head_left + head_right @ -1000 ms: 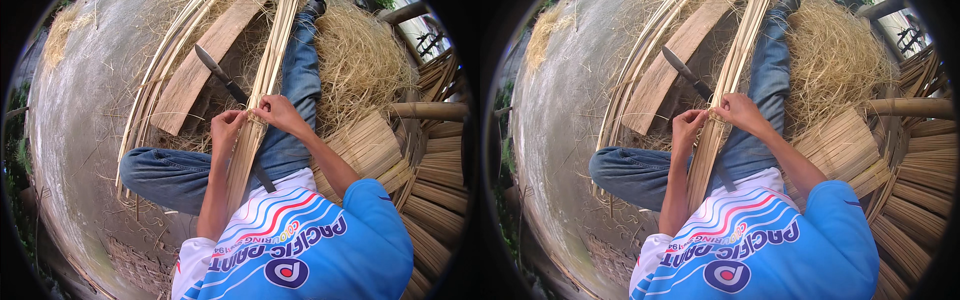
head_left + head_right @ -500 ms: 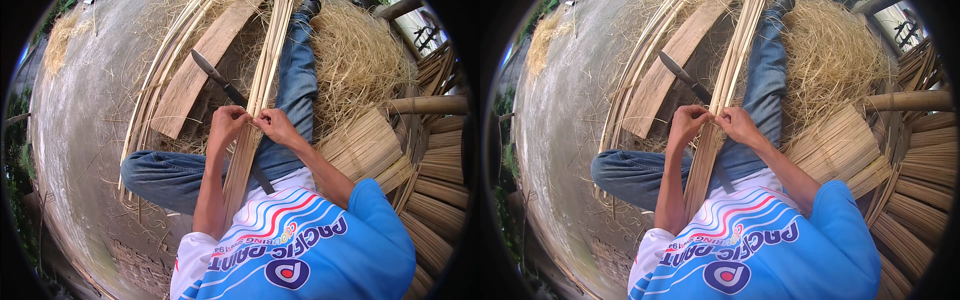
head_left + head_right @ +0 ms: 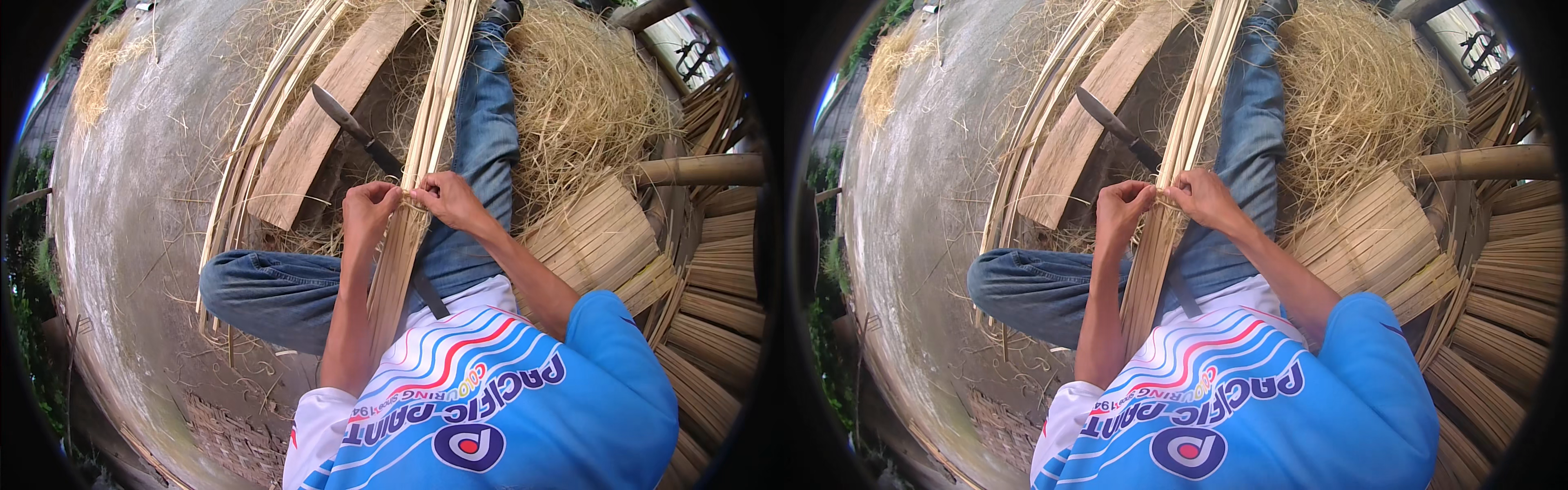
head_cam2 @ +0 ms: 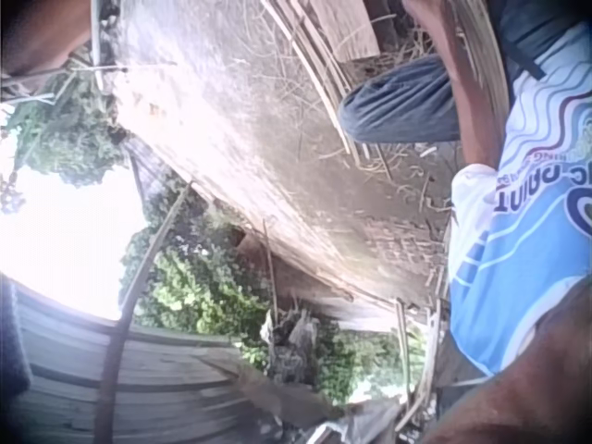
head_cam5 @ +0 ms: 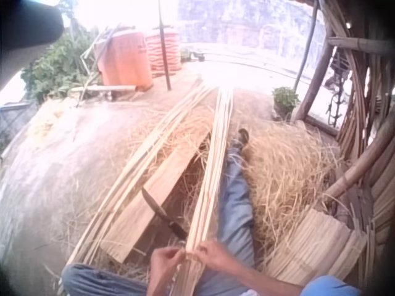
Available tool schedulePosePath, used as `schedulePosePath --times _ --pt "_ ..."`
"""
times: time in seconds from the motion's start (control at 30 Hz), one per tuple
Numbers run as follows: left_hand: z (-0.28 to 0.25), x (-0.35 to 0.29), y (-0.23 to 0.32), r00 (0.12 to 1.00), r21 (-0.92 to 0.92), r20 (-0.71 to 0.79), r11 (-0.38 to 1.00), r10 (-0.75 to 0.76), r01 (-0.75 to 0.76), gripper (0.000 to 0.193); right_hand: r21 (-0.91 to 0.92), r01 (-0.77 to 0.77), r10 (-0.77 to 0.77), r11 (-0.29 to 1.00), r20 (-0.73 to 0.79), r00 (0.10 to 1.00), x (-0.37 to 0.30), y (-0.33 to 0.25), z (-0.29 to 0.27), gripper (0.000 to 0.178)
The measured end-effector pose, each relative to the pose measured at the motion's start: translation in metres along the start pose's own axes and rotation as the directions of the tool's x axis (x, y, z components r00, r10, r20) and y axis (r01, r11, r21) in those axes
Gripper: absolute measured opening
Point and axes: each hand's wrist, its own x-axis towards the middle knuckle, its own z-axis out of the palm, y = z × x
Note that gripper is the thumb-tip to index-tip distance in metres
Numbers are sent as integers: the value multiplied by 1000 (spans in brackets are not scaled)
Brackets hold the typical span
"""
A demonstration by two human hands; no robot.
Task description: The person sits on a straw-covered floor and uses a knife to split and smooth long bamboo strips. They gather the strips into a bundle, tie them with a thin fiber, and then stand to carry the finished bundle across the concrete area.
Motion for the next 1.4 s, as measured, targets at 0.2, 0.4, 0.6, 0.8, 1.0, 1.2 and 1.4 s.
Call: schedulePosePath --times 0.2,0.4,0.6,0.8,1.0,1.2,1.4 --pt "-6 -2 9 998 152 57 987 41 -49 27 41 -23 24 999 -17 1000 -17 -5 8 35" --pt "2 -20 -11 999 -228 28 973 -24 30 65 99 -26 34 995 -77 996 -9 0 -4 45" --pt "13 -64 35 936 136 168 948 -309 289 53 423 12 187 906 -426 885 14 31 -26 83" --pt "-21 -72 69 936 237 154 932 -316 275 42 845 -49 333 532 -155 930 67 34 -48 97" --pt "-73 -125 85 931 331 98 894 -352 303 37 998 -57 149 40 50 988 146 -8 -55 102" --pt "-119 -187 92 949 420 49 868 -312 264 37 903 -55 390 426 -128 912 158 -76 -19 71" --pt "-155 -195 112 966 583 -97 774 -239 250 51 969 -137 391 205 47 919 133 -137 -10 58"
